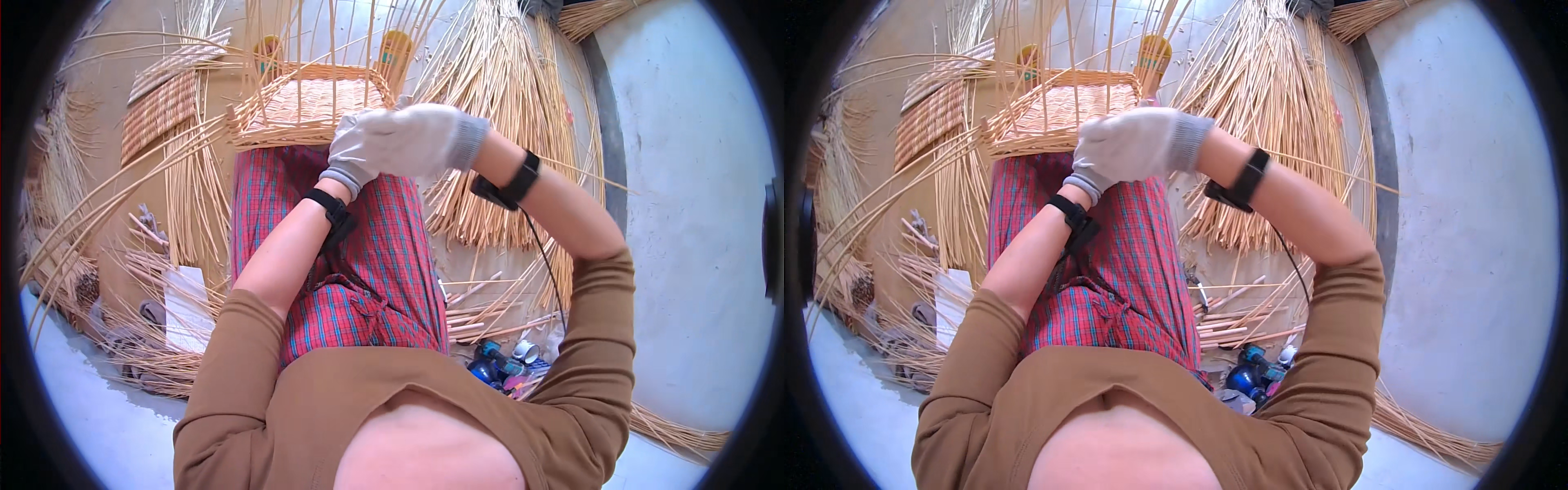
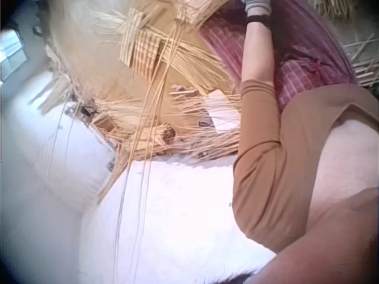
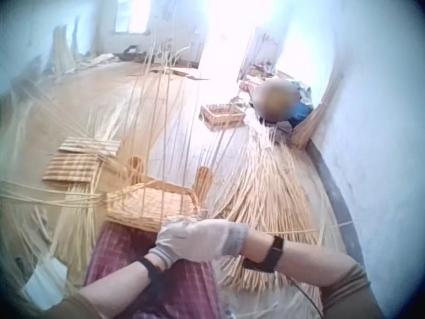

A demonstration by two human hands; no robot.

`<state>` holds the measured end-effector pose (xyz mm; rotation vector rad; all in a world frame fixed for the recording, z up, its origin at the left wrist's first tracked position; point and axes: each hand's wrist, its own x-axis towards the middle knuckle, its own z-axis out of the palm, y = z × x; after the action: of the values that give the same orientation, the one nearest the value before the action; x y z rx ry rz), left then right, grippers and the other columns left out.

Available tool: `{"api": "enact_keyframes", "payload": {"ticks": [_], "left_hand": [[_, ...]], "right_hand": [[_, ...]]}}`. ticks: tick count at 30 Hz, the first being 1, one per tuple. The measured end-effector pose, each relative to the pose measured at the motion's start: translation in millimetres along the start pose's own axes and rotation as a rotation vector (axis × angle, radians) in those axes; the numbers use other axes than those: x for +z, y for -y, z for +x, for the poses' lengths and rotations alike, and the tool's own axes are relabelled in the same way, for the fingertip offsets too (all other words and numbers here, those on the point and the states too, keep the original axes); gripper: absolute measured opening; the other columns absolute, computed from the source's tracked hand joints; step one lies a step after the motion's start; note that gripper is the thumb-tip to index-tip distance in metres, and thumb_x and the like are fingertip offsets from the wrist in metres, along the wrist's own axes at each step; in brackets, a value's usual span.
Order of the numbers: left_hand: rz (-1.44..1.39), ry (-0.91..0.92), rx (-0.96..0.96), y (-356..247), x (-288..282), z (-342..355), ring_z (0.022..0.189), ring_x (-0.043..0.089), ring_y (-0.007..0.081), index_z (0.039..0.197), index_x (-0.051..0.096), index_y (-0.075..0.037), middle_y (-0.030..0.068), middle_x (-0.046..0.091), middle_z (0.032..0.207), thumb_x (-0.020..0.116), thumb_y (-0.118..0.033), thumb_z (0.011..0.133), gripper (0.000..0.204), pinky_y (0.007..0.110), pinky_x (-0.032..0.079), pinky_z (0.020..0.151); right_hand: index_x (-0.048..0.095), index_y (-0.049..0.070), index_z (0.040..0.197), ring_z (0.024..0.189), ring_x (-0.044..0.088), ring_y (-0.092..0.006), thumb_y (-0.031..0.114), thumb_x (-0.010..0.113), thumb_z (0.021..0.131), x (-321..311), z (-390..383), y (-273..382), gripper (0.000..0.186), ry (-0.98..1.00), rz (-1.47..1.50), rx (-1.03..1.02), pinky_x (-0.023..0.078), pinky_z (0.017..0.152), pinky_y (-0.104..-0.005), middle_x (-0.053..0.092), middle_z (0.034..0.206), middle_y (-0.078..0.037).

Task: The person is weaving a wicker basket using long willow branches on a workshop floor.

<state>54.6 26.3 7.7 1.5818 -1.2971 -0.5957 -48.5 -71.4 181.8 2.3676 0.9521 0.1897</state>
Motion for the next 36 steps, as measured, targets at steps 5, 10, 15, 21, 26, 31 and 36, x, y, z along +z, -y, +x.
{"api": "enact_keyframes", "payload": {"ticks": [5, 10, 15, 21, 26, 31, 36], "left_hand": [[0.334, -0.113, 0.099, -8.2, -18.7, -6.6, 0.13, 0.059, 0.0267, 0.144, 0.053, -0.007, 0.0138, 0.065, 0.132, 0.056, -0.031, 0.107, 0.044, 0.04, 0.047, 0.111], [-0.871, -0.382, -0.448, 0.6, -91.9, -12.2, 0.089, 0.074, 0.0208, 0.129, 0.06, -0.005, 0.0111, 0.07, 0.108, 0.061, -0.042, 0.107, 0.043, 0.035, 0.062, 0.078], [-0.413, -0.35, -0.268, -16.6, -119.4, 27.0, 0.069, 0.065, 0.0113, 0.102, 0.065, -0.007, 0.0051, 0.071, 0.081, 0.064, -0.037, 0.106, 0.031, 0.028, 0.052, 0.058], [0.092, 0.096, 0.299, -100.6, -55.2, 135.4, 0.098, 0.07, 0.0242, 0.135, 0.062, -0.003, 0.0141, 0.074, 0.108, 0.074, -0.027, 0.099, 0.045, 0.035, 0.056, 0.087], [0.563, -0.299, 0.558, -92.3, -88.7, 92.6, 0.136, 0.052, 0.0267, 0.144, 0.059, -0.007, 0.0132, 0.055, 0.151, 0.077, -0.02, 0.094, 0.055, 0.045, 0.044, 0.11], [1.051, -0.082, 0.145, -29.1, -160.7, -4.4, 0.131, 0.058, 0.0276, 0.14, 0.064, -0.017, 0.0093, 0.066, 0.138, 0.071, -0.034, 0.099, 0.046, 0.05, 0.03, 0.124], [1.062, -0.003, 0.199, 16.6, -160.4, -52.1, 0.133, 0.061, 0.0191, 0.145, 0.06, -0.018, 0.0043, 0.063, 0.146, 0.077, -0.027, 0.087, 0.061, 0.061, 0.01, 0.13]], "right_hand": [[0.067, 0.008, 0.123, 0.12, 0.063, -0.0258, 0.03, 0.068, 0.093, 40.2, 10.9, -9.0, 0.038, -0.468, 0.476, 0.794, 0.05, 0.108, -0.0376, 0.068, 0.125, -0.01], [0.063, 0.002, 0.13, 0.114, 0.068, -0.0372, 0.054, 0.076, 0.087, 73.1, -14.9, 32.8, 0.068, 0.006, 1.255, 1.875, 0.052, 0.103, -0.0423, 0.069, 0.124, -0.025], [0.066, 0.001, 0.118, 0.118, 0.067, -0.0371, 0.063, 0.083, 0.075, 83.4, -5.1, 54.5, 0.078, -0.052, 1.042, 1.933, 0.053, 0.1, -0.0443, 0.071, 0.12, -0.022], [0.066, 0.009, 0.113, 0.103, 0.071, -0.0284, 0.036, 0.069, 0.094, 91.4, 27.5, 62.2, 0.033, 0.099, 0.506, 2.132, 0.059, 0.082, -0.0423, 0.069, 0.103, -0.011], [0.064, 0.013, 0.105, 0.092, 0.072, -0.0278, 0.021, 0.061, 0.095, 115.4, 26.6, 53.8, 0.013, 0.158, 0.445, 2.196, 0.058, 0.07, -0.044, 0.069, 0.098, -0.01], [0.064, 0.015, 0.098, 0.088, 0.072, -0.0244, 0.021, 0.058, 0.097, 105.3, 19.7, 53.3, 0.008, 0.008, 0.398, 2.071, 0.058, 0.071, -0.0405, 0.069, 0.094, -0.008], [0.072, 0.016, 0.116, 0.096, 0.072, -0.0297, 0.015, 0.075, 0.09, 90.0, -11.4, 121.9, 0.026, -0.905, 0.402, 1.541, 0.058, 0.086, -0.0408, 0.074, 0.105, -0.009]]}}
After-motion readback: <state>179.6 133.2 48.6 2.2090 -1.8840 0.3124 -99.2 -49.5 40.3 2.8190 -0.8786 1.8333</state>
